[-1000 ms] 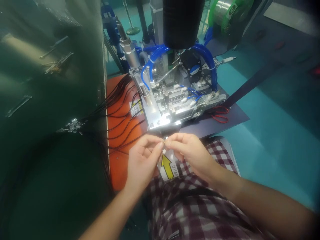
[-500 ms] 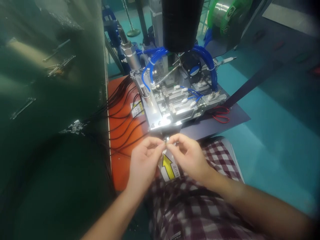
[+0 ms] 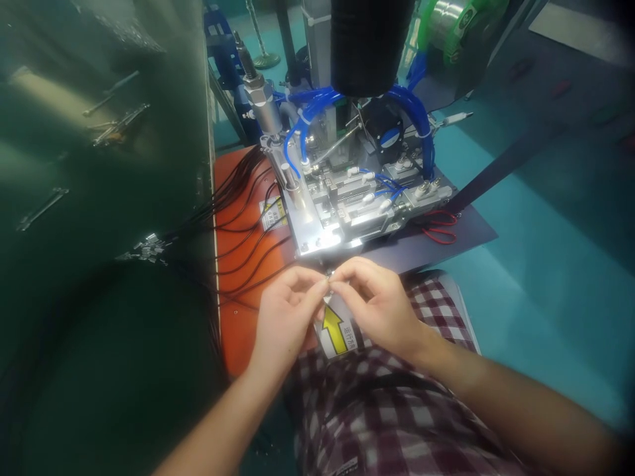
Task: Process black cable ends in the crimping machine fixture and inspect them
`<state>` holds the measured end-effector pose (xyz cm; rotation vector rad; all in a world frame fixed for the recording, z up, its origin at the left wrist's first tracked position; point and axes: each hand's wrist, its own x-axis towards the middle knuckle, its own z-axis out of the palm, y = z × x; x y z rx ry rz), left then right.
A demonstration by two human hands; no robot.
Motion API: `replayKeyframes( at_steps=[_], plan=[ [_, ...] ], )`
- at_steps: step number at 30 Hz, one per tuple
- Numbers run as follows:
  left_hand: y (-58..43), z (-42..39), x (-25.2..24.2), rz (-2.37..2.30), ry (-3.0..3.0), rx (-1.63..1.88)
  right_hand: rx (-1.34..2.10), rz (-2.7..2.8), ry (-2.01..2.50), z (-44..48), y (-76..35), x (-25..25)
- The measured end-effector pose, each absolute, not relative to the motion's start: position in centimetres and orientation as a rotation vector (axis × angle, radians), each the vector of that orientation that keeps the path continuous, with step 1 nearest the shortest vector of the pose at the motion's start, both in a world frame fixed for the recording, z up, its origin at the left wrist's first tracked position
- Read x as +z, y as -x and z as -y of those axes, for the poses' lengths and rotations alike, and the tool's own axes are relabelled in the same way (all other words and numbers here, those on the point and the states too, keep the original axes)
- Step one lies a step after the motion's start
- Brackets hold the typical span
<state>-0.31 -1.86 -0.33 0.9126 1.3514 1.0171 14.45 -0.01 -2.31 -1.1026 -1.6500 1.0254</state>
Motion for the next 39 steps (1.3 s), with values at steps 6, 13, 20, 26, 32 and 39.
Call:
replayKeyframes(
  at_steps=[6, 13, 20, 26, 32, 39],
  plan=[
    [0.4, 1.8, -0.3, -1.384, -0.889, 0.968, 0.955, 1.651, 0.992, -0.2, -14.5, -3.1],
    [0.5, 1.5, -0.1, -1.391, -0.838, 0.952, 1.061, 1.544, 1.185, -0.2, -15.1, -3.2],
    [0.1, 1.7, -0.1, -1.428, -0.867, 0.938, 0.939, 1.712, 1.163, -0.4, -15.1, -1.9],
    [0.5, 1.8, -0.3, -1.369, -0.874, 0.923, 0.380, 2.125, 0.838, -1.1, -15.7, -2.5],
    [0.6, 1.7, 0.0, -1.366, -0.822, 0.939, 0.925, 1.762, 1.059, -0.5, -15.1, -2.8],
    [0.6, 1.6, -0.3, -1.367, -0.801, 0.946, 1.500, 1.296, 1.317, -0.2, -14.8, -2.4]
  ],
)
